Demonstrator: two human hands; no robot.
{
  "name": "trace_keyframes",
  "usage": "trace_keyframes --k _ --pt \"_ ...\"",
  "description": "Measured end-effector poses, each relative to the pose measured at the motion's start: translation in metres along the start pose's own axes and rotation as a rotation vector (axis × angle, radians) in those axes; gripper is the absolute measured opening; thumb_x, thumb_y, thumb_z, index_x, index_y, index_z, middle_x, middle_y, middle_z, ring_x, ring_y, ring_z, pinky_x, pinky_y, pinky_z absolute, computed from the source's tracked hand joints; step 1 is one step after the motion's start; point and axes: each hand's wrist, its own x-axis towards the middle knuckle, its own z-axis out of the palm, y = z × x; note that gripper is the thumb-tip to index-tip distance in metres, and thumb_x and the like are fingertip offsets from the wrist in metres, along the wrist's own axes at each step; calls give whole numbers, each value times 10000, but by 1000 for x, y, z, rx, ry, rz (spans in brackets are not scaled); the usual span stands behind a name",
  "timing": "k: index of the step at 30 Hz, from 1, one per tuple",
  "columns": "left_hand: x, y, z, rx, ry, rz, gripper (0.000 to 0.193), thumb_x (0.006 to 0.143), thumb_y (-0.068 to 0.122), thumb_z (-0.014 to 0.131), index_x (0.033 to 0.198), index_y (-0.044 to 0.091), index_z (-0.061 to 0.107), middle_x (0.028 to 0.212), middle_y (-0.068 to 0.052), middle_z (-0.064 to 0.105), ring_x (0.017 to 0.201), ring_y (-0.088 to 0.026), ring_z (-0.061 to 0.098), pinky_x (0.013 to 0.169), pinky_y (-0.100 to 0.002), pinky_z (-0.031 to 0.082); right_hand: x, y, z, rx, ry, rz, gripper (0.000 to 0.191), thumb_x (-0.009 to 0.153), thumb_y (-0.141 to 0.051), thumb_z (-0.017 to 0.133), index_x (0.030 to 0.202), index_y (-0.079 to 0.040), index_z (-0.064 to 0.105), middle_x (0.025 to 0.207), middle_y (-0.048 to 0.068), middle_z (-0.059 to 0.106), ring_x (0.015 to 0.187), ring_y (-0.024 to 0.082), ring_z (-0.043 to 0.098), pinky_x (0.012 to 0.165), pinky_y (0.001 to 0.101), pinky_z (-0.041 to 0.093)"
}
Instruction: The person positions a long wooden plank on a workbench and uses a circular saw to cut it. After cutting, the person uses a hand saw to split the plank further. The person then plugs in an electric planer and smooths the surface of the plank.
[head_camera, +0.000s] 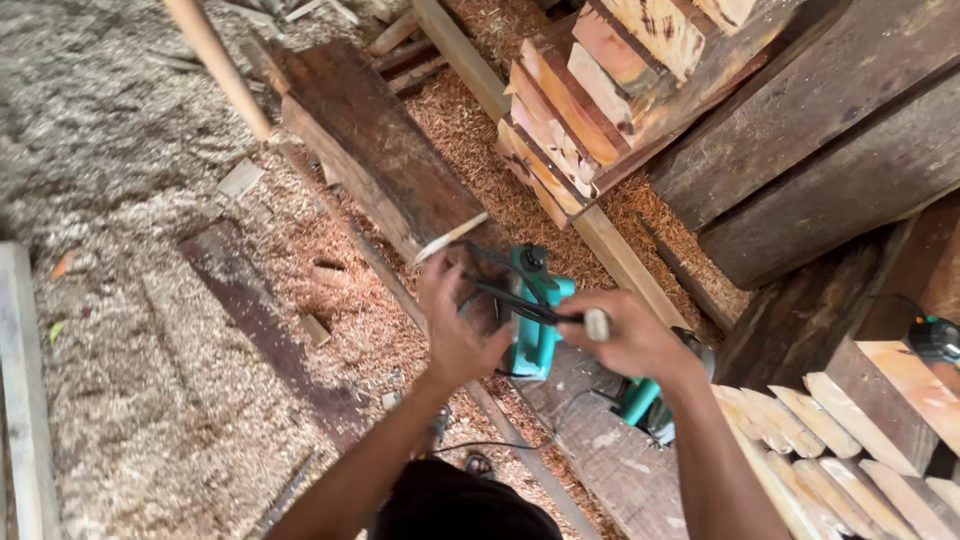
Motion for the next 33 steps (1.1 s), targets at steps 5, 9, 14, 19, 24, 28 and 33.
trace_keyframes --k 5,9,14,19,24,28,33 --pt "21 30 -4 202 -201 -60 370 778 139 773 1132 142 668 1206 -75 634 1197 -331 616 1080 -495 401 -6 5 10 -25 81 -244 245 891 -164 785 1115 -73 746 977 95 733 864 180 663 734 326 530" --pt "-8 34 -29 122 -169 -269 172 909 98 715 1080 115 699 1132 -64 686 1084 -299 676 983 -430 516 -15 9 8 30 404 -318 214 953 -146 736 1146 -54 726 1024 69 750 905 142 689 784 294 552" --pt "-60 49 -92 477 -207 -384 154 847 137 780 989 130 723 1257 -106 628 1136 -325 654 969 -426 542 -8 -15 -12 298 739 -426 118 1084 -124 734 1059 -9 727 978 64 728 856 101 624 781 278 521" --pt "-108 69 -158 870 -460 -693 158 753 125 852 866 121 743 1241 -91 594 1230 -344 565 1031 -504 463 -14 -78 -27 1131 402 -521 288 1112 -309 609 1219 -42 593 795 -22 433 697 114 398 632 298 352" --pt "-163 81 -217 929 -658 -1038 320 752 171 855 1023 149 685 1269 -91 571 1219 -280 591 1162 -567 370 -22 -163 -2 1380 -42 -703 545 1136 -476 465 1423 -21 557 879 29 467 722 133 394 684 289 348" --pt "-213 85 -279 912 -494 -1122 380 815 34 693 1163 184 663 1243 -128 618 1100 -340 676 1019 -566 474 -27 -234 62 1409 -184 -627 483 1155 -433 467 1383 -11 519 889 32 458 749 140 405 702 285 350" --pt "-257 110 -350 886 -180 -909 272 781 64 701 1053 79 716 1180 -198 658 909 -356 728 810 -450 609 -52 -319 164 1357 -512 -738 413 1182 -384 564 1395 -31 547 937 33 529 789 120 465 715 268 383"
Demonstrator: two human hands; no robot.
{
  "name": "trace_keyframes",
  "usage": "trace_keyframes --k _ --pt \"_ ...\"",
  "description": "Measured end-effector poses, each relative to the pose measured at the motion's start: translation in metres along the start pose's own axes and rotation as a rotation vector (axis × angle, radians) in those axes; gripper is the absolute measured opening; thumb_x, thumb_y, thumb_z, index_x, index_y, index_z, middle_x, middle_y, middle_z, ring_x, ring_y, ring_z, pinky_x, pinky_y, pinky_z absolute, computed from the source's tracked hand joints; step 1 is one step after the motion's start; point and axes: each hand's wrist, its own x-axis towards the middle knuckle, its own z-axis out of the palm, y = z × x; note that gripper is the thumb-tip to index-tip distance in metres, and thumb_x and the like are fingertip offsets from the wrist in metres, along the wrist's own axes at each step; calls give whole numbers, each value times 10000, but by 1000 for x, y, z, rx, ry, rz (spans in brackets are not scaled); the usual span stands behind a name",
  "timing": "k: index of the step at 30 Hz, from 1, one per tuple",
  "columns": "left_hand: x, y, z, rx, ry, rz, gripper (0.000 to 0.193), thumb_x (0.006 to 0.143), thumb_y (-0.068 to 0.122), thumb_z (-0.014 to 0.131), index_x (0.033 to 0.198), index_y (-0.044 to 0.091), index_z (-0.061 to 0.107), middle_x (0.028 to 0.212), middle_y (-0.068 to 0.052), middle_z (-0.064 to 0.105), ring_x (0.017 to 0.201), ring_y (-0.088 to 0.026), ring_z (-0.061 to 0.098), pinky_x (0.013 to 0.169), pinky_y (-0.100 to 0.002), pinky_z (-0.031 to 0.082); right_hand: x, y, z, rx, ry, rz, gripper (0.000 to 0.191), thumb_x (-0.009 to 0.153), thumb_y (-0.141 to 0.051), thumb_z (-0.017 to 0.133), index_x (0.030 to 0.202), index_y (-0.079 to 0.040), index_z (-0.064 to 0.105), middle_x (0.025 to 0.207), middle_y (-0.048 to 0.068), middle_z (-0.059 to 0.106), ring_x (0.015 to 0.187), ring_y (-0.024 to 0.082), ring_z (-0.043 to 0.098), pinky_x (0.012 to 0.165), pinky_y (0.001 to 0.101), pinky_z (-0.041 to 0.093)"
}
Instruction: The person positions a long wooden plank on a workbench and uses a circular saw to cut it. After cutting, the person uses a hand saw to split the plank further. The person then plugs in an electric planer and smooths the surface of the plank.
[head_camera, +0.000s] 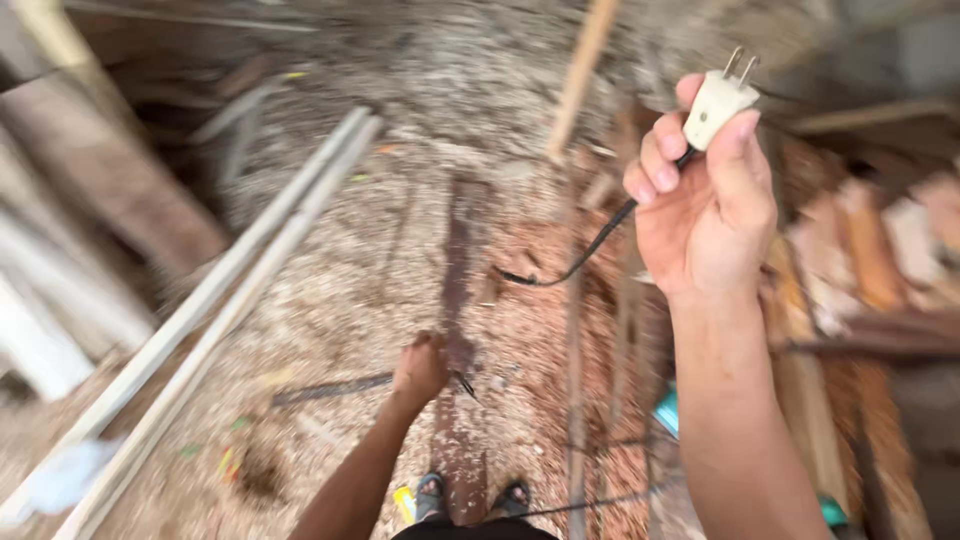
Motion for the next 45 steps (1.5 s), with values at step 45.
trace_keyframes --k 45 --pt "-701 -90 -436 -482 1445 -499 128 1013 169 639 951 72 696 857 -64 732 737 -117 695 648 -288 627 -326 247 723 136 -896 416 279 1031 -169 657 1189 60 647 887 86 648 589 72 487 468 225 391"
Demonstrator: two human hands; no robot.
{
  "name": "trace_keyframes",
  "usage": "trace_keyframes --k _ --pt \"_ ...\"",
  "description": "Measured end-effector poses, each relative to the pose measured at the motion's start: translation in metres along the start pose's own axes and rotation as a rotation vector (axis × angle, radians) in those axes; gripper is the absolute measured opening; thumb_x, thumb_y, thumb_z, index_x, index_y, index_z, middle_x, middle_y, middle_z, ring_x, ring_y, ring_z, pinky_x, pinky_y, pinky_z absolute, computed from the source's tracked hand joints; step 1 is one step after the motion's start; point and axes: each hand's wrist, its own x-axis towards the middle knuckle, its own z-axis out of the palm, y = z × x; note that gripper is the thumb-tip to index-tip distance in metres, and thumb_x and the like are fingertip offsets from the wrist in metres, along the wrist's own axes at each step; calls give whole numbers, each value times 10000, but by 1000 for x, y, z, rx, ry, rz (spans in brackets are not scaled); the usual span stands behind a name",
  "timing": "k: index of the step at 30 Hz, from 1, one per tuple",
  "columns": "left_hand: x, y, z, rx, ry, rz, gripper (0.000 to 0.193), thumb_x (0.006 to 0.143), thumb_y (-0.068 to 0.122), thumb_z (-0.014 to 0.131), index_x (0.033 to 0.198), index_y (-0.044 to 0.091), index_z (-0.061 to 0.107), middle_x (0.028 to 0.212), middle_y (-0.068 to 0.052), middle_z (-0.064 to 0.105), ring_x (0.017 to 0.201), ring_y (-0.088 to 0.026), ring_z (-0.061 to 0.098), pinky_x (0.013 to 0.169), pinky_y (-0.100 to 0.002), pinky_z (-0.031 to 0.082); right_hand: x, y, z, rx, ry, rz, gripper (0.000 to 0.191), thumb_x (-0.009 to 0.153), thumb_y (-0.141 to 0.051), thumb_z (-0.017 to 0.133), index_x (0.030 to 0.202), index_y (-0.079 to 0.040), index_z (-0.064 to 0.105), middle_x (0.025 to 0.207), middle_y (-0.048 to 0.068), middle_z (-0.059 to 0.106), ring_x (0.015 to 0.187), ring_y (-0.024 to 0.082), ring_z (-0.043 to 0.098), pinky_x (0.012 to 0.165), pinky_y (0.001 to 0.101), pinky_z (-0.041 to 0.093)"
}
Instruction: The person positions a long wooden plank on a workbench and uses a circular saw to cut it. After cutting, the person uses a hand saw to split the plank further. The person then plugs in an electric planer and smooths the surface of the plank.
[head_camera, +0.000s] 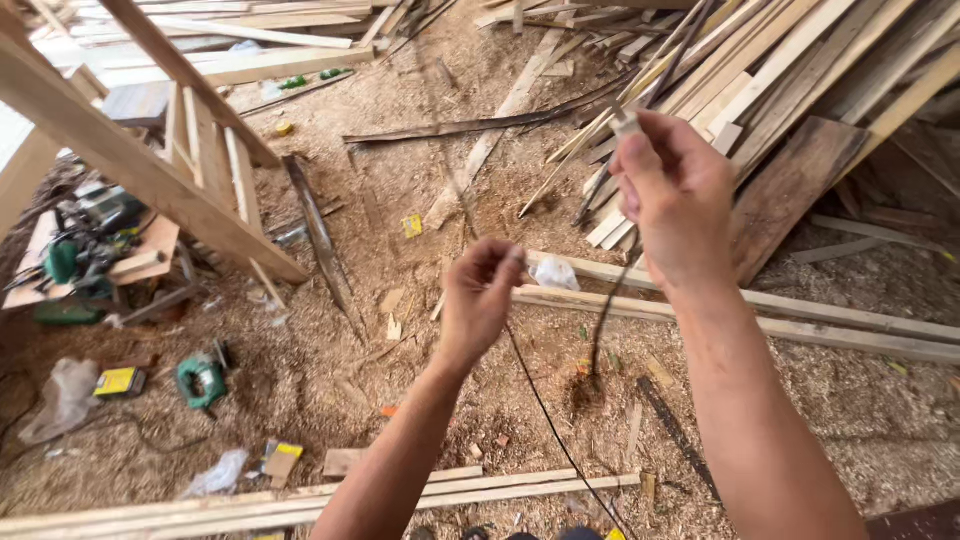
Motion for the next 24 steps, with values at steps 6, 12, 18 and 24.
trace_keyframes --k 6,12,18,24 --pt "30 -22 -63 -105 97 91 118 1033 108 618 969 32 681 854 -86 713 735 -116 688 662 -273 609 39 41 48 45 -12 65 193 1059 -156 640 1126 24 664 865 72 634 527 67 439 411 242 339" --pt "88 -58 -109 -46 135 8 155 1046 138 608 924 57 659 831 -64 703 708 -109 676 639 -274 639 86 103 57 147 -146 16 310 1216 -198 610 999 22 629 811 77 580 496 78 380 437 249 281" --pt "211 -79 -147 100 294 155 183 1046 181 631 917 63 685 855 -39 715 759 -85 681 698 -261 632 172 145 71 350 -179 99 180 1147 -160 597 1211 -20 691 989 105 676 642 94 470 531 270 353" --pt "338 -73 -177 333 391 385 210 1066 213 622 943 55 685 852 -23 686 757 -95 602 706 -248 554 249 168 96 440 -227 151 247 1091 -138 632 1302 -18 679 993 121 679 659 102 539 550 266 430"
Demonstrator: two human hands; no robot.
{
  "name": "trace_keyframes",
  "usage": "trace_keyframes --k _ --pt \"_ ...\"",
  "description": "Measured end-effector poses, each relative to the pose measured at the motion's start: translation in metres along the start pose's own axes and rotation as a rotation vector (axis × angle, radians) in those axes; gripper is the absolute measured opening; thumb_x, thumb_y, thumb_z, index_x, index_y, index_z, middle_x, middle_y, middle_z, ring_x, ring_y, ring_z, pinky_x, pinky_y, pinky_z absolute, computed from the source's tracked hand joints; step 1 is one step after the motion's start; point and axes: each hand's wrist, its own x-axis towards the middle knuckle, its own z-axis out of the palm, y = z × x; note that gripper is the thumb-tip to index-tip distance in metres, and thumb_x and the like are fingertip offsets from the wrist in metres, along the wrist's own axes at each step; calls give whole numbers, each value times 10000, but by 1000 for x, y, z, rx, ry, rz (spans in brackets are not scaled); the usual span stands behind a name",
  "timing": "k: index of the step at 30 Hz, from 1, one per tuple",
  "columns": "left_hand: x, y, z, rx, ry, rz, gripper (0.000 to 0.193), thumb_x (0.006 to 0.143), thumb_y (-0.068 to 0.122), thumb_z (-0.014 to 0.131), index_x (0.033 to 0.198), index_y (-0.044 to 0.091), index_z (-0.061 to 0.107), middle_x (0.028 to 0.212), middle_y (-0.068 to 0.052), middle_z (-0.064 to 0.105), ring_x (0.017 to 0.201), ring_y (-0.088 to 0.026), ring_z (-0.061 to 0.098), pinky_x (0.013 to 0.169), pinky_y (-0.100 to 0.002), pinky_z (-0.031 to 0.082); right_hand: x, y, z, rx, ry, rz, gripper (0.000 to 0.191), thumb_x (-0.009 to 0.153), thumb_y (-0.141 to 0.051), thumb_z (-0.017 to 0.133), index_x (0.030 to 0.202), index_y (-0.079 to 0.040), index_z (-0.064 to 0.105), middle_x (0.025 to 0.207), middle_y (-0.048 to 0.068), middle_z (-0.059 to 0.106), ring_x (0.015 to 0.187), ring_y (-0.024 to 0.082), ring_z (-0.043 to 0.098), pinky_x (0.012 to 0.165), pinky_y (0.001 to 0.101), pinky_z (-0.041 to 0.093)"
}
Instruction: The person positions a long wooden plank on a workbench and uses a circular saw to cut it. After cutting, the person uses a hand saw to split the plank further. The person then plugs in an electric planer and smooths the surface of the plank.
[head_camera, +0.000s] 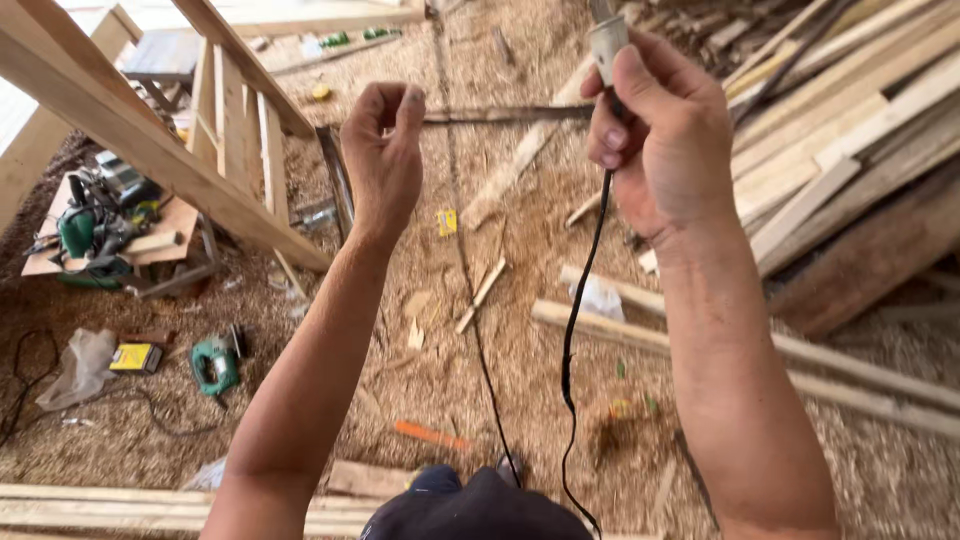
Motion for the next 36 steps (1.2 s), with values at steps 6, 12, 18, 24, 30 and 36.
trace_keyframes --k 6,12,18,24,30,36 --pt "85 -30 20 -114 45 52 198 1054 222 605 944 62 645 847 -14 668 764 -90 621 699 -252 581 68 24 11 -21 14 10 243 1010 -110 706 1226 1 688 988 133 698 620 92 547 499 240 436" --pt "182 -62 46 -296 8 136 206 1119 251 550 1012 90 619 873 -9 642 774 -100 562 674 -256 486 140 43 28 -195 26 -173 254 1036 -135 707 1237 12 658 970 107 695 611 77 558 500 229 432" --pt "298 -108 100 -640 -91 189 228 1116 303 525 1163 98 610 982 -29 662 858 -123 610 741 -292 532 207 64 40 -564 190 -416 251 1063 -160 691 1258 -14 632 953 75 697 610 68 554 459 240 444" --pt "374 -161 151 -992 -465 246 263 1122 323 495 1206 99 606 1043 -30 656 929 -136 603 791 -312 517 265 102 60 -812 381 -587 283 1052 -257 709 1210 -28 655 864 72 681 628 100 581 497 279 499" --pt "410 -186 174 -1165 -775 235 303 1127 343 466 1248 101 602 1103 -31 651 1000 -149 596 841 -332 502 300 136 109 -1017 598 -683 349 1064 -309 702 1256 -32 611 1036 71 703 798 99 682 623 267 579" --pt "445 -191 200 -1290 -899 248 344 1133 363 437 1291 103 598 1164 -31 645 1071 -163 590 891 -351 487 324 140 123 -1179 819 -605 324 1024 -238 662 1256 -12 651 1023 105 717 800 134 658 607 272 553"
